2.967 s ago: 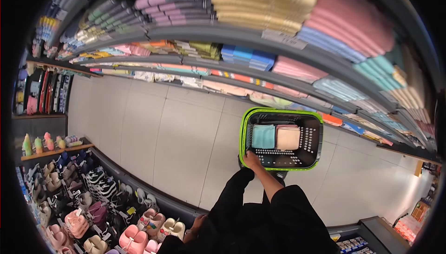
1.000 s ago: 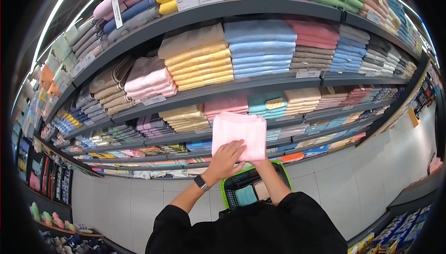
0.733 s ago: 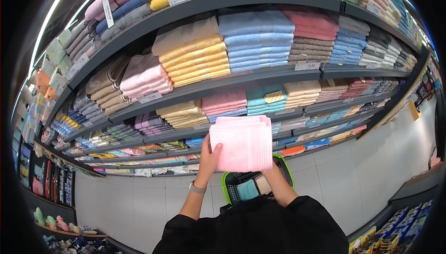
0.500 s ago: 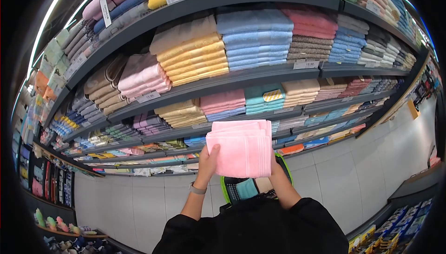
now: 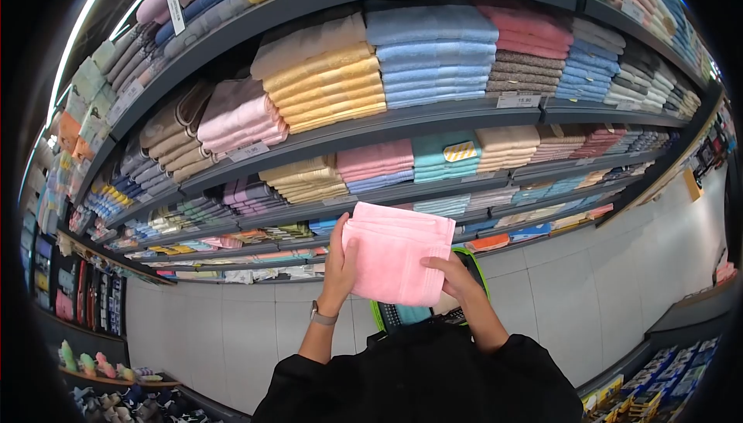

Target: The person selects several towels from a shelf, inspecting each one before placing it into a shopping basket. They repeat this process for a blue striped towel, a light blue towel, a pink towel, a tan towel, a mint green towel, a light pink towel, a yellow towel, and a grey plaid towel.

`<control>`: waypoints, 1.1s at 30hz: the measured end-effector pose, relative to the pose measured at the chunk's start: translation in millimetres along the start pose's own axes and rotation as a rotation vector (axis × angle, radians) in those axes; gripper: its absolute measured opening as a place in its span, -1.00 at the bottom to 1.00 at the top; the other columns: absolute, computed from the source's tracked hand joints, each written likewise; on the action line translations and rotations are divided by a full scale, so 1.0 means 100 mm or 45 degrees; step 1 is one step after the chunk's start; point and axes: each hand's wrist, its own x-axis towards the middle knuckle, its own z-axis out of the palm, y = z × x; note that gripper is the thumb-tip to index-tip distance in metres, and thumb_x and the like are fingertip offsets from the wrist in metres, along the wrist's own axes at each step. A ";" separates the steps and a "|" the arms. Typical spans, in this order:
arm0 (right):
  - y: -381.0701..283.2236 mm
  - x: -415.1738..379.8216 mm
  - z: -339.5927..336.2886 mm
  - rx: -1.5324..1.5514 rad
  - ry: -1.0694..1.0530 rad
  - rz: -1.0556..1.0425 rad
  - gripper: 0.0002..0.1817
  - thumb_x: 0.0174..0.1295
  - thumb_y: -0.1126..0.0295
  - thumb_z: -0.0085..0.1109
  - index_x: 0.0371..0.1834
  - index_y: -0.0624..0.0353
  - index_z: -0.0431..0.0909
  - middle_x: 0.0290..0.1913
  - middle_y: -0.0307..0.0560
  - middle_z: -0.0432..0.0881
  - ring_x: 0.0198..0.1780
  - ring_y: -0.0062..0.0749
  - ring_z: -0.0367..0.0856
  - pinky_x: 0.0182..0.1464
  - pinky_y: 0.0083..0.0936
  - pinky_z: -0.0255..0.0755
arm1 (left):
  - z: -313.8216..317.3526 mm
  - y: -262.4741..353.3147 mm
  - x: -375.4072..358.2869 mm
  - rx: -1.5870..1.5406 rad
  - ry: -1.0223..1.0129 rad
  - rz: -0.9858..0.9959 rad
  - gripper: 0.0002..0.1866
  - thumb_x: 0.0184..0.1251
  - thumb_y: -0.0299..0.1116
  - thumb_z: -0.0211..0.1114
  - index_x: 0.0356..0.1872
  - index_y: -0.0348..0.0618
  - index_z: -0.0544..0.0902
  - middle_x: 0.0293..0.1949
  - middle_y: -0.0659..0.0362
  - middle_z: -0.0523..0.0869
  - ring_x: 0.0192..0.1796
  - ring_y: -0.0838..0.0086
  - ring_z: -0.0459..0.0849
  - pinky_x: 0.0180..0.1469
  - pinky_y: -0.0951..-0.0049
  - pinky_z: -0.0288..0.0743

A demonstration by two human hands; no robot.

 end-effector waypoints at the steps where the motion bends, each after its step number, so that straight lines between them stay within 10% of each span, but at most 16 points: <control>1: 0.00 0.01 -0.01 0.001 -0.001 0.003 -0.38 0.03 0.56 0.16 0.22 0.36 0.21 0.12 0.04 0.44 0.11 -0.26 0.47 0.14 -0.37 0.38 | -0.01 -0.04 -0.02 0.002 0.001 -0.002 -0.48 0.33 -0.33 0.08 0.25 -0.34 0.21 0.15 -0.01 0.40 0.21 0.33 0.35 0.27 0.42 0.14; 9: -0.11 0.00 -0.04 0.526 0.123 -0.105 -0.35 -0.05 0.46 0.11 0.20 0.37 0.22 0.05 0.15 0.48 0.06 -0.04 0.50 0.14 -0.21 0.39 | -0.09 -0.14 -0.40 -0.608 -0.297 -0.139 -0.55 0.26 -0.44 0.16 0.17 -0.29 0.32 0.06 0.12 0.45 0.09 0.49 0.42 0.15 0.45 0.28; 21: -0.11 -0.03 -0.03 0.411 -0.091 -0.144 -0.39 -0.01 0.52 0.11 0.20 0.34 0.22 0.09 0.08 0.46 0.12 -0.16 0.45 0.20 -0.26 0.32 | 0.04 -0.20 -0.39 -0.438 0.113 -0.210 -0.71 0.32 -0.41 0.12 0.01 -0.31 0.43 -0.18 0.22 0.54 -0.15 0.63 0.47 -0.06 0.60 0.35; 33: -0.18 -0.09 -0.12 0.292 -0.176 -0.107 -0.36 -0.06 0.53 0.12 0.20 0.36 0.25 0.08 0.09 0.49 0.08 -0.16 0.50 0.17 -0.27 0.36 | 0.00 0.00 -0.30 -0.338 -0.088 -0.236 -0.73 0.24 -0.44 0.18 -0.06 -0.33 0.50 -0.21 0.18 0.60 -0.19 0.57 0.53 -0.12 0.55 0.41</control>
